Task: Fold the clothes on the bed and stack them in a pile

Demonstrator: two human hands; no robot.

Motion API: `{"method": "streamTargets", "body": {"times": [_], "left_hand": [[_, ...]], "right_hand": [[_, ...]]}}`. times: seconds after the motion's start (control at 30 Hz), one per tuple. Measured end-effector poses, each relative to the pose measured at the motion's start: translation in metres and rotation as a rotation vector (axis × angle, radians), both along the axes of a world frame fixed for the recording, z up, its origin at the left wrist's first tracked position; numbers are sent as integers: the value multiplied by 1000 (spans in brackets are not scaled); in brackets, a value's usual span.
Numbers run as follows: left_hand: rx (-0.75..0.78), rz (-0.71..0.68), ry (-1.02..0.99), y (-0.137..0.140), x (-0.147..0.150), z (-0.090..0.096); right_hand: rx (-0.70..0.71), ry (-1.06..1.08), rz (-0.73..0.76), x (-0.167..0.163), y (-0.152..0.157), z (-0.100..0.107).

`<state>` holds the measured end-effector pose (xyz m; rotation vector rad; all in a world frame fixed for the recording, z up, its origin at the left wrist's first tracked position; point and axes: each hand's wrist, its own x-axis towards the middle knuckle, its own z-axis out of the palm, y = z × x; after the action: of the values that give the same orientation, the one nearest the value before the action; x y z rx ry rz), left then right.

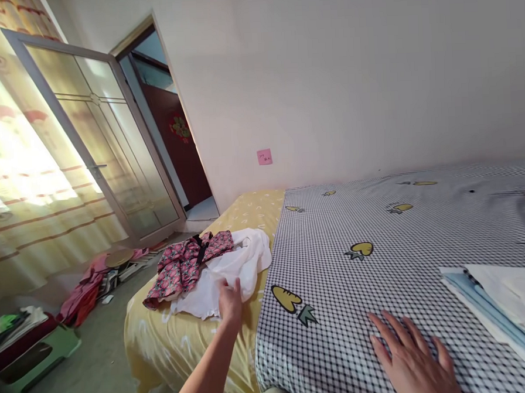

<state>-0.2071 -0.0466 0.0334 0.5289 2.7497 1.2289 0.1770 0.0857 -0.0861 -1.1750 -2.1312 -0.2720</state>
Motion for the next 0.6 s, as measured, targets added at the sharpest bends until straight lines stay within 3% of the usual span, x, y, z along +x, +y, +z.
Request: {"method": "streamTargets", "body": {"times": [0.17,0.3,0.5,0.6], "left_hand": [[-256,-316,56,1,32,-6],[-367,-456,119,-6,65,-14],[-377,-533,133,-19,79,-9],[-325,-623,106,-26,106,-14]], "right_hand": [[49,3,-8,-3,-3,5],[-9,-33,15,2,3,-2],[-34,-24,-21,0,1,-3],[-37,-13,-37,-4,-6,6]]}}
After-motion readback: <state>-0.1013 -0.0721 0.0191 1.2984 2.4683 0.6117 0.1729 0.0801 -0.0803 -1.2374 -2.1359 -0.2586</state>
